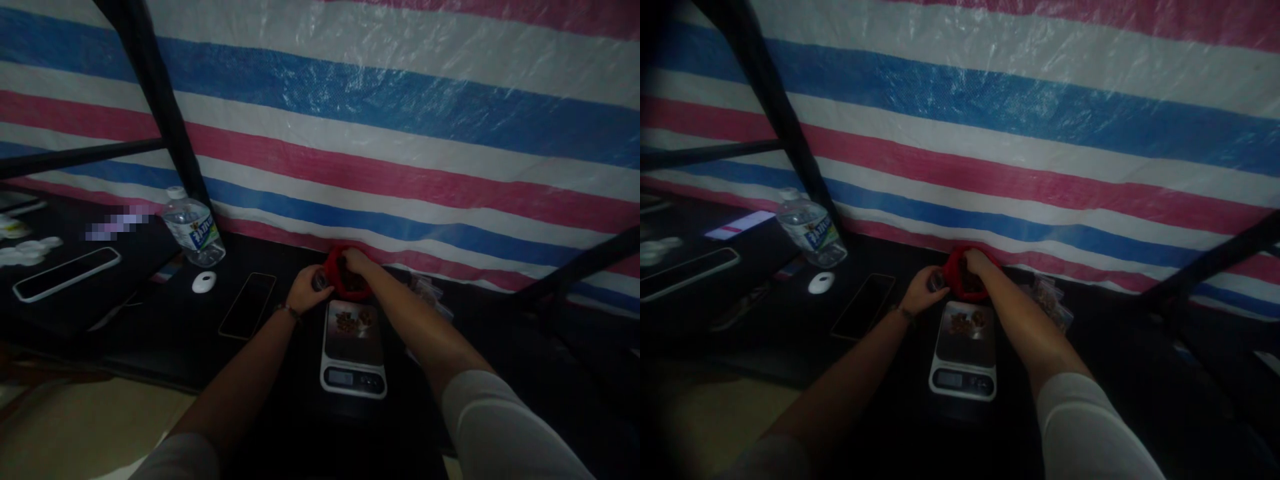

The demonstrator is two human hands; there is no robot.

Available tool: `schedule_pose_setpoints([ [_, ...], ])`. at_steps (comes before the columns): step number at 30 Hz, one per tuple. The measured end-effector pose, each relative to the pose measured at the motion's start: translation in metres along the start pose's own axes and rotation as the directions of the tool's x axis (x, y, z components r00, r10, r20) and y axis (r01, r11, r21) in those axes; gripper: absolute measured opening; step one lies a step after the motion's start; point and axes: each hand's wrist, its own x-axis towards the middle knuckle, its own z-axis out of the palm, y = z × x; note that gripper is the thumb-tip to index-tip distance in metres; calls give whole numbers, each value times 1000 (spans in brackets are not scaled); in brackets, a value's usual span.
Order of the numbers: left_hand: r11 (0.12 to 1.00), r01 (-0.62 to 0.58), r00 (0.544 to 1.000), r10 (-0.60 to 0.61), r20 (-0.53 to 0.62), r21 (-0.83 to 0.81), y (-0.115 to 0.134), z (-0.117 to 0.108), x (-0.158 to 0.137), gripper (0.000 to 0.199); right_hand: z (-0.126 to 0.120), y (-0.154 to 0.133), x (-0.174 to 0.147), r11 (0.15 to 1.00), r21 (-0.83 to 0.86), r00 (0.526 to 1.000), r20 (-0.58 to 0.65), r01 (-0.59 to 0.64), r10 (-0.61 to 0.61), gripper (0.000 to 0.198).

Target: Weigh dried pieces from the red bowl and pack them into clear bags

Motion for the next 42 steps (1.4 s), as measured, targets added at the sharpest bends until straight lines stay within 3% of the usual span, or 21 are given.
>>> schedule_pose_setpoints([
  [11,999,40,999,-39,28,-20,1,1,2,51,-5,-2,0,998,-48,998,-32,-47,45,31],
  [29,998,60,997,-59,51,-30,3,1,2,50,-20,-12,-51,999,23,994,-105,-28,31,28],
  [33,996,79,995,-77,65,-44,4,0,2,48,-30,-13,-87,983,174,990,-136,58,-35,23],
  [37,995,92,993,-88,74,-51,4,0,2,49,-35,-14,-123,912,369,983,-28,181,-183,20],
  [42,992,101,992,-94,85,-79,4,2,3,47,-25,-13,-133,883,445,979,62,147,-195,33],
])
